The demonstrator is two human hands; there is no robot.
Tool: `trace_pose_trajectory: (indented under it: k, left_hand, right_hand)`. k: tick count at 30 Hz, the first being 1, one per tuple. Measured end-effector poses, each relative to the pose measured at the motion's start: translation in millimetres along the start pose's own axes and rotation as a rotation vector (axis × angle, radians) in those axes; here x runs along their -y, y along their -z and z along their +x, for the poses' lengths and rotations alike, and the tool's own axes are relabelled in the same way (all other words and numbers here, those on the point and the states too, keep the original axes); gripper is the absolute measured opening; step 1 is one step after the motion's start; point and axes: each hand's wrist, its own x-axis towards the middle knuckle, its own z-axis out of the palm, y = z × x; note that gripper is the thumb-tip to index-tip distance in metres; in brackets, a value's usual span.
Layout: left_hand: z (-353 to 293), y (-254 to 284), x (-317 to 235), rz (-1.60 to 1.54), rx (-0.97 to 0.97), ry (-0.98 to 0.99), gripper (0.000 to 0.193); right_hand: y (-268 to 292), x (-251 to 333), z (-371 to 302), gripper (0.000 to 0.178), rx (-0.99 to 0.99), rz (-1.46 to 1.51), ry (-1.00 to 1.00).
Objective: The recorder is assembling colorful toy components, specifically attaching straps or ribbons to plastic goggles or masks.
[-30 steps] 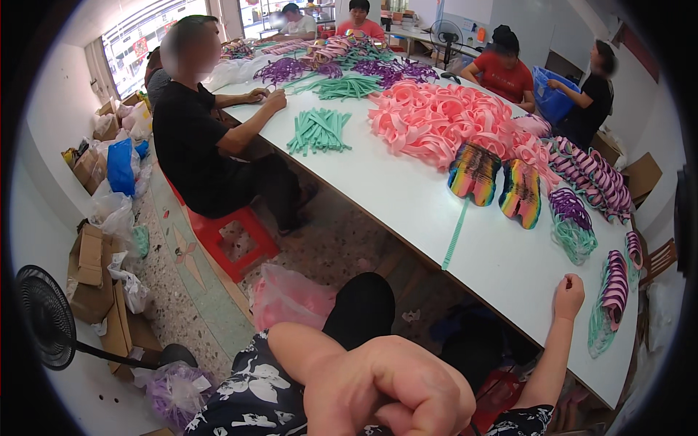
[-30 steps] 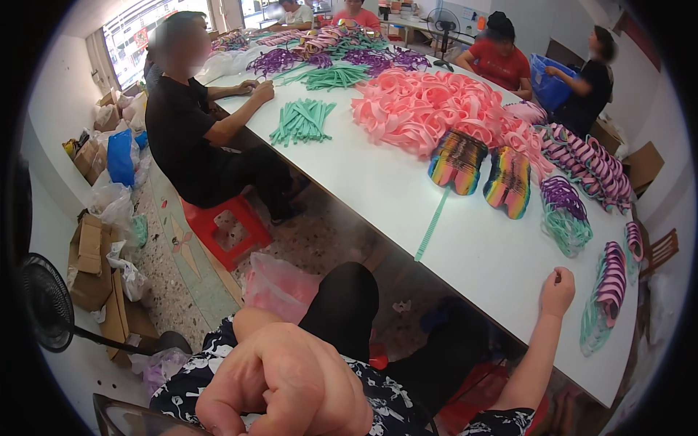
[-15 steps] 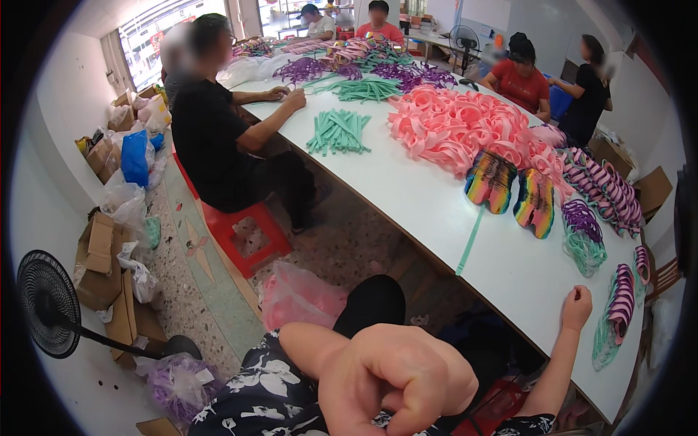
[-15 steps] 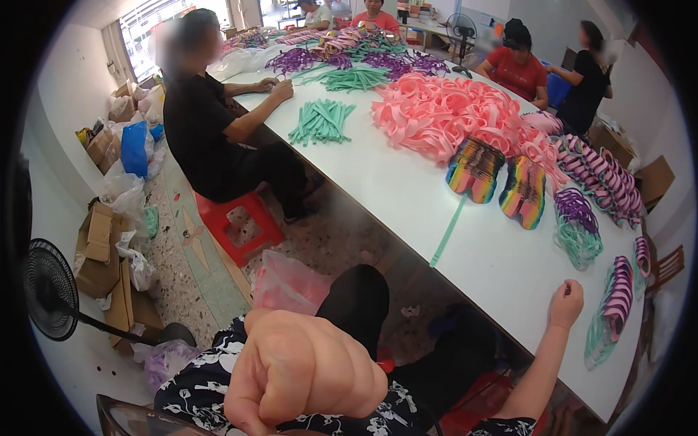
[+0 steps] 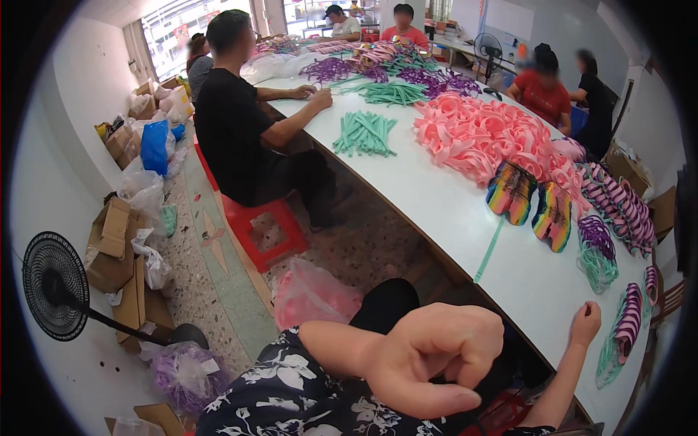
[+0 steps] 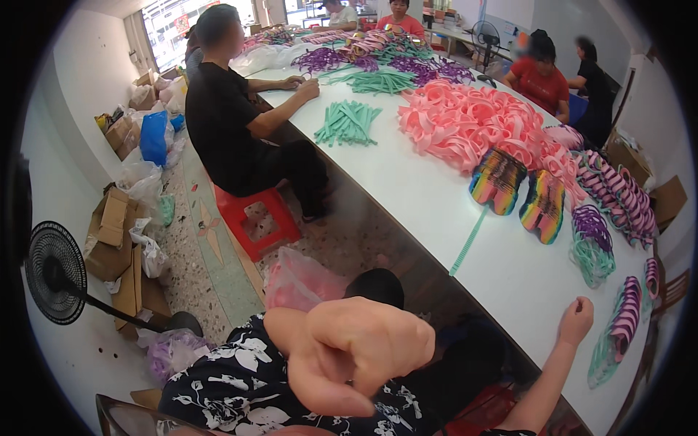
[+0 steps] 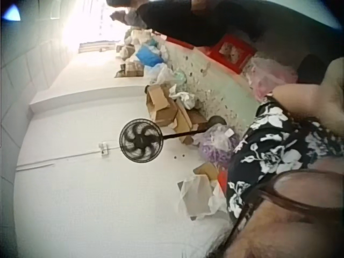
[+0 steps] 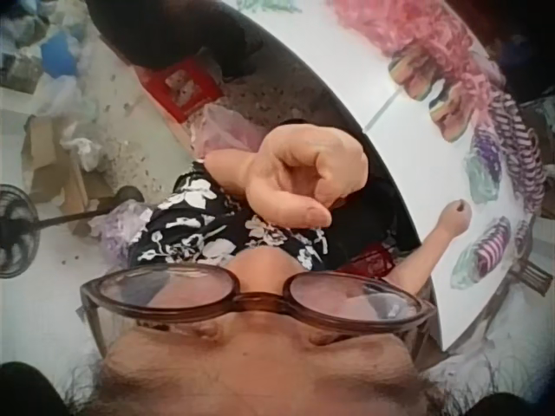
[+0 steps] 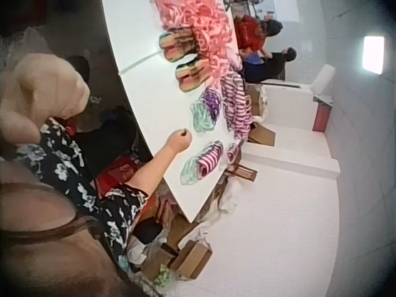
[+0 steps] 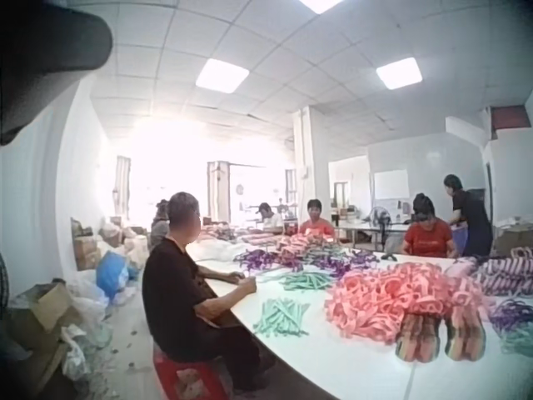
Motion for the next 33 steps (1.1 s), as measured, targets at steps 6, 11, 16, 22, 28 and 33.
trace_pose_trajectory:
  k: [6, 11, 16, 22, 28, 33]
  left_hand:
    - [9, -17, 13, 0.867, 0.041, -0.305, 0.021]
    - [26, -29, 14, 0.856, 0.078, -0.537, 0.016]
    - [34, -33, 29, 0.876, -0.018, -0.855, 0.013]
    - [28, -22, 2, 0.705, 0.192, -0.543, 0.021]
    - [35, -11, -22, 0.694, 0.318, -0.480, 0.016]
    - [24, -21, -17, 0.847, 0.123, -0.660, 0.010]
  right_hand:
    - [1, -4, -1, 0.013, -0.005, 0.010, -0.036]
    - [1, -7, 1, 0.015, 0.030, -0.004, -0.033]
    - [1, -9, 2, 0.014, 0.015, 0.006, -0.022]
    - [3, -8, 1, 0.013, 0.025, 0.008, -0.023]
    - [1, -6, 1, 0.012, 0.007, 0.019, -0.025]
    - [1, -2, 1, 0.011, -0.019, 0.027, -0.018]
